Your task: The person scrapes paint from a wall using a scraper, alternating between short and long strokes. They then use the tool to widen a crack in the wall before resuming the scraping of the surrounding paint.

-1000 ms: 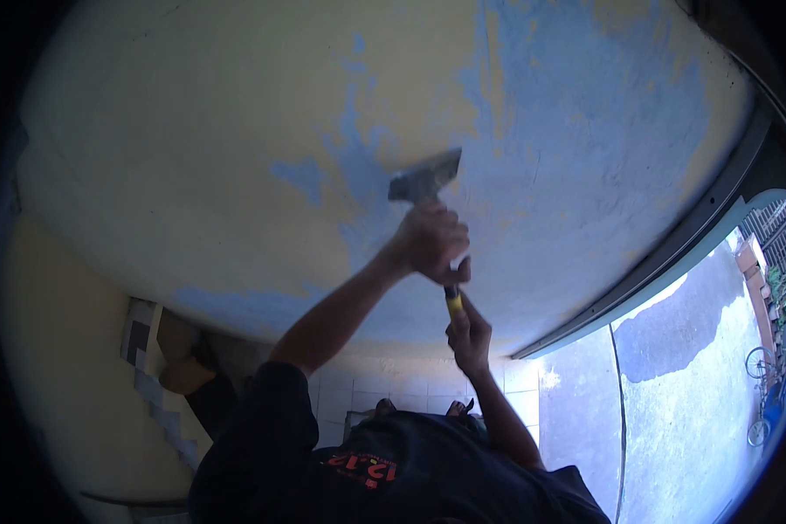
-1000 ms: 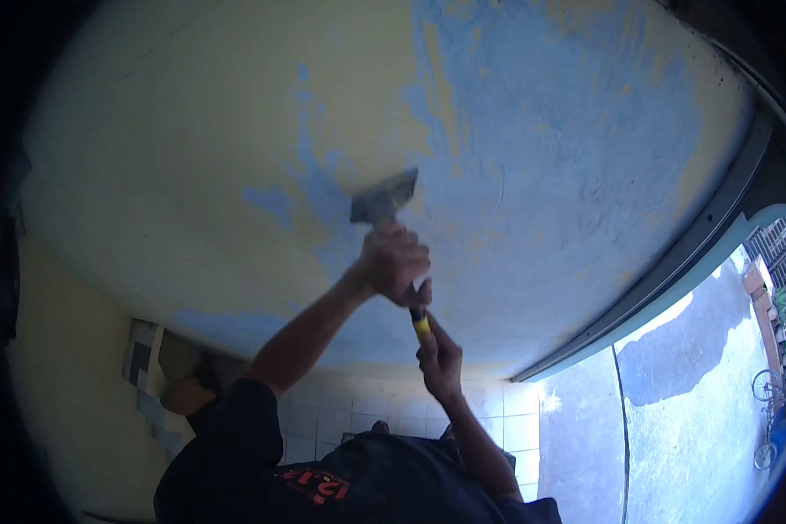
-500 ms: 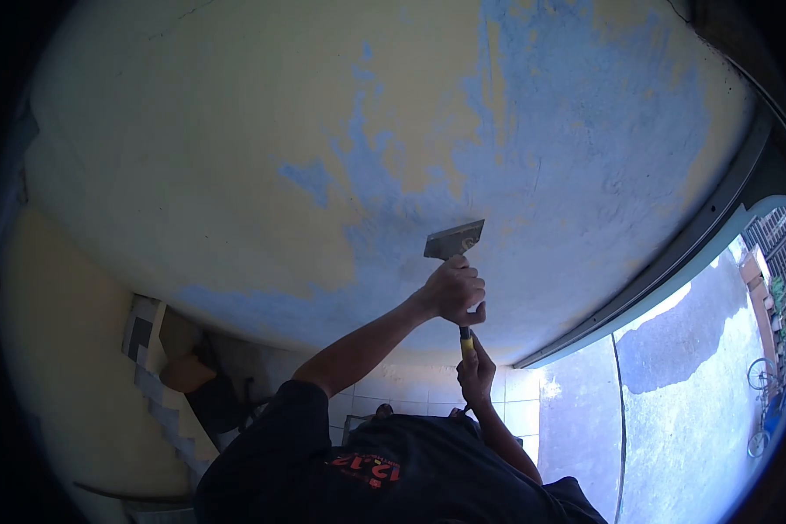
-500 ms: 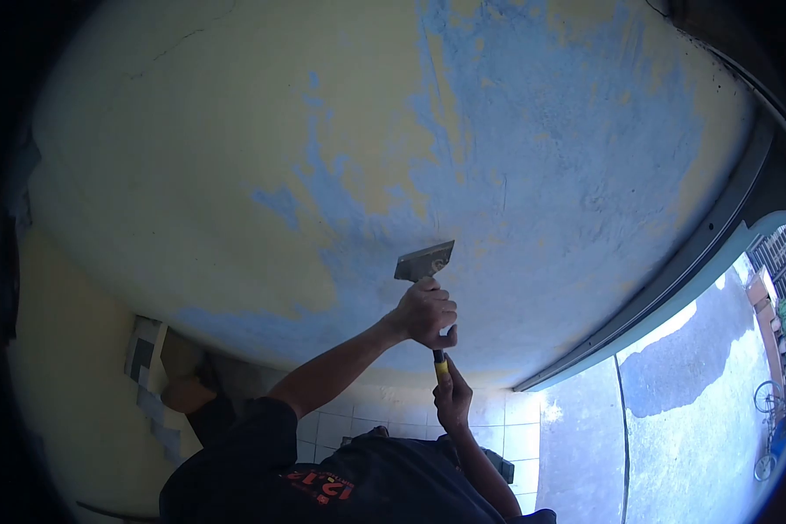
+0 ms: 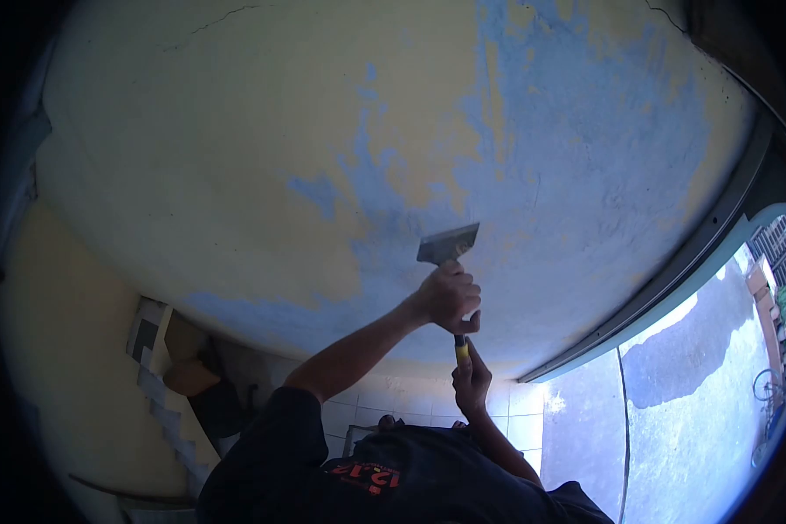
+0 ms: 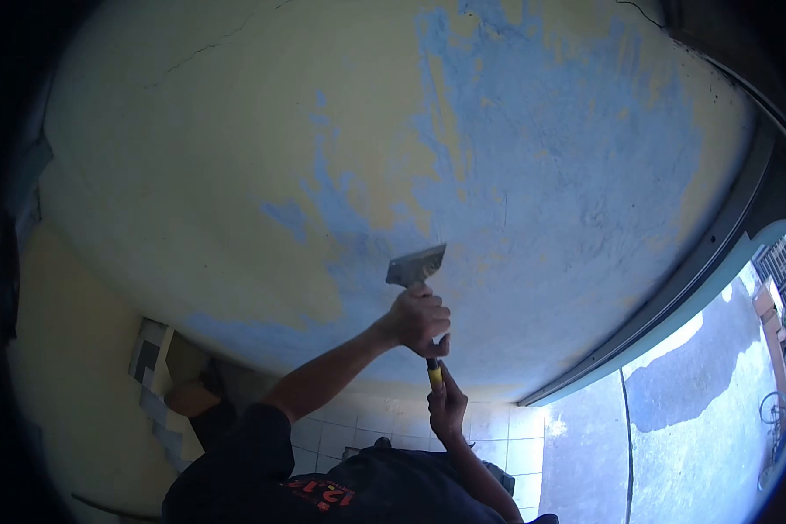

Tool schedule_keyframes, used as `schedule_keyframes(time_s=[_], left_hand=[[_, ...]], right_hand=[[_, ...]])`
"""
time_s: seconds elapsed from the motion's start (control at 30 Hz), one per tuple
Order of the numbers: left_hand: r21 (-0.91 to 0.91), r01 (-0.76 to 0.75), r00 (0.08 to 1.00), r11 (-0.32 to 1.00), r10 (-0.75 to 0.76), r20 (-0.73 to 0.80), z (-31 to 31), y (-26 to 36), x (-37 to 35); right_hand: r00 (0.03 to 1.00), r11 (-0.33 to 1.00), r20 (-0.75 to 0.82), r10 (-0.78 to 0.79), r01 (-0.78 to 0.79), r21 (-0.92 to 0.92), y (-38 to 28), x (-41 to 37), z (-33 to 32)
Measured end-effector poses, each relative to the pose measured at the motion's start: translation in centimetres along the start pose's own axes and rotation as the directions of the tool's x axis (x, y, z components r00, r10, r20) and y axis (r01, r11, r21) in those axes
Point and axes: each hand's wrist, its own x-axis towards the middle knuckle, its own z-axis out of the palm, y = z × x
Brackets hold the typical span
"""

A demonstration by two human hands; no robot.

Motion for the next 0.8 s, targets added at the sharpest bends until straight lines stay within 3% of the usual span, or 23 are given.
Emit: schedule_keyframes(time_s=[0.1,0.33,0.43,0.57,0.8], left_hand=[[-0.042,0.023,1.000,0.999,-0.022,0.010,1.1,0.0,-0.8],[0.026,0.003,1.000,1.000,-0.002,-0.019,-3.2,-3.3,2.0],[0.063,0.016,0.998,0.998,-0.012,-0.063,-3.4,-3.2,2.1],[-0.023,0.037,0.999,0.999,-0.037,0.005,-2.1,-1.8,0.4],[0.036,0.008,0.998,0.999,-0.005,-0.062,-5.6,-3.6,2.8]], right_hand=[[0.999,0.998,-0.017,0.048,-0.048,-0.039,1.1,0.3,0.0],[0.991,0.993,0.077,-0.113,0.110,0.043,-2.9,4.3,1.3],[0.997,0.999,0.064,-0.040,0.038,0.039,-3.7,3.3,1.2],[0.995,0.996,0.085,0.058,-0.063,0.055,-3.7,0.7,1.1],[0.996,0.997,0.075,-0.039,0.033,0.072,-6.9,2.6,2.5]])
